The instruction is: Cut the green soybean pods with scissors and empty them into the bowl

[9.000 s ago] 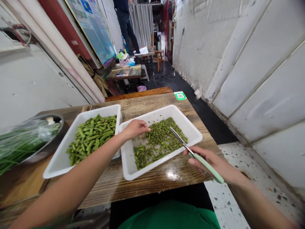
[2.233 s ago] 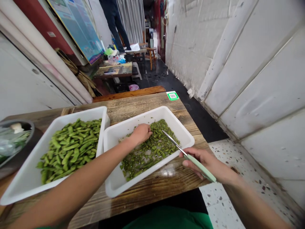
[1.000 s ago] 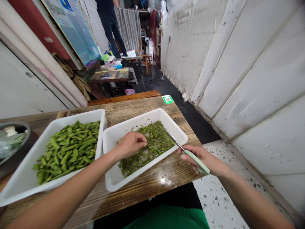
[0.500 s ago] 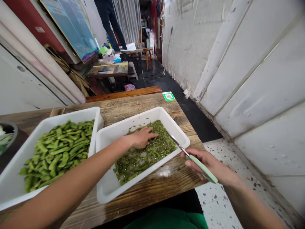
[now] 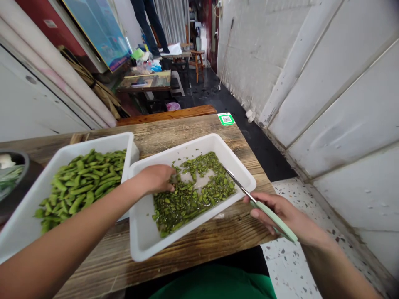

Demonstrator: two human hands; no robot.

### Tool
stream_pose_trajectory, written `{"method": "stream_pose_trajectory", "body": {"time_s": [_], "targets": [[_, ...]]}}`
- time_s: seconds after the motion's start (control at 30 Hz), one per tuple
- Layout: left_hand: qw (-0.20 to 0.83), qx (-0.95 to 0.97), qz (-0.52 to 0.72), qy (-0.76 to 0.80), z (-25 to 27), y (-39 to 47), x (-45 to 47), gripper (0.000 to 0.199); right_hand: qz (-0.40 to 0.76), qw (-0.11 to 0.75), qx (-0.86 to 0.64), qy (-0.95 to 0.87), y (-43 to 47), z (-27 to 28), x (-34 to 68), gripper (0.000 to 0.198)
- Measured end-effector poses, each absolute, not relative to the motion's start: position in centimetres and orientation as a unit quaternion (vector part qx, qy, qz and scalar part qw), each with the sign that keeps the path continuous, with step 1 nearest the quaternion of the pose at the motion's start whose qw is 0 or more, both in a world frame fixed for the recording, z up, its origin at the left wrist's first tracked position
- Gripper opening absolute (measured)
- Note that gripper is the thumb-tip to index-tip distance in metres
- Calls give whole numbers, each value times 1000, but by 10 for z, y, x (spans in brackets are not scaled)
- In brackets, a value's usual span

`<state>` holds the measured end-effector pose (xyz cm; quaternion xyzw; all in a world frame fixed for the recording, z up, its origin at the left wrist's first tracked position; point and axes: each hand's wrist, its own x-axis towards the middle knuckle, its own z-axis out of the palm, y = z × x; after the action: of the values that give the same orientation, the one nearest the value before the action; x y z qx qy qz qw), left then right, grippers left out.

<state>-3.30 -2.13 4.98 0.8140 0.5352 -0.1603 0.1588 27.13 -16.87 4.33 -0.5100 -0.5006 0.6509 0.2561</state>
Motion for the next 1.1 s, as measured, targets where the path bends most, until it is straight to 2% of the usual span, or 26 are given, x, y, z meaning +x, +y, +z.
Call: {"method": "stream_pose_trajectory", "body": {"time_s": [0.1,0.2,0.27,0.37,0.47,0.6,0.77,0.87,0.97,1.03,1.1], "targets": [[215,802,-136,541,34,-27,-35,37,650,249,-512,-504,-169,42,272,45],[345,748,-18,566,25,-25,-38,34,649,242,-512,-508,-169,42,270,45],[370,720,25,586,30,-21,-39,40,648,237,-511,-512,-169,43,269,46],[301,749,19,590,48,-16,-40,46,634,236,-514,-528,-169,42,270,48],[230,775,21,588,63,-20,-38,27,614,232,-519,-548,-169,39,272,47],[225,798,50,557,55,-32,-26,28,608,227,-520,-556,-169,37,273,46],[231,836,14,497,21,-33,-7,13,609,229,-529,-545,-169,42,267,49],[266,809,60,521,22,-25,-5,19,595,234,-539,-548,-169,43,267,49],[312,765,39,562,37,-22,-7,35,589,238,-546,-546,-171,43,270,48],[269,787,10,554,44,-27,-6,42,598,241,-548,-533,-171,42,272,50],[210,839,7,503,44,-37,1,40,606,244,-547,-523,-170,43,272,52]]}}
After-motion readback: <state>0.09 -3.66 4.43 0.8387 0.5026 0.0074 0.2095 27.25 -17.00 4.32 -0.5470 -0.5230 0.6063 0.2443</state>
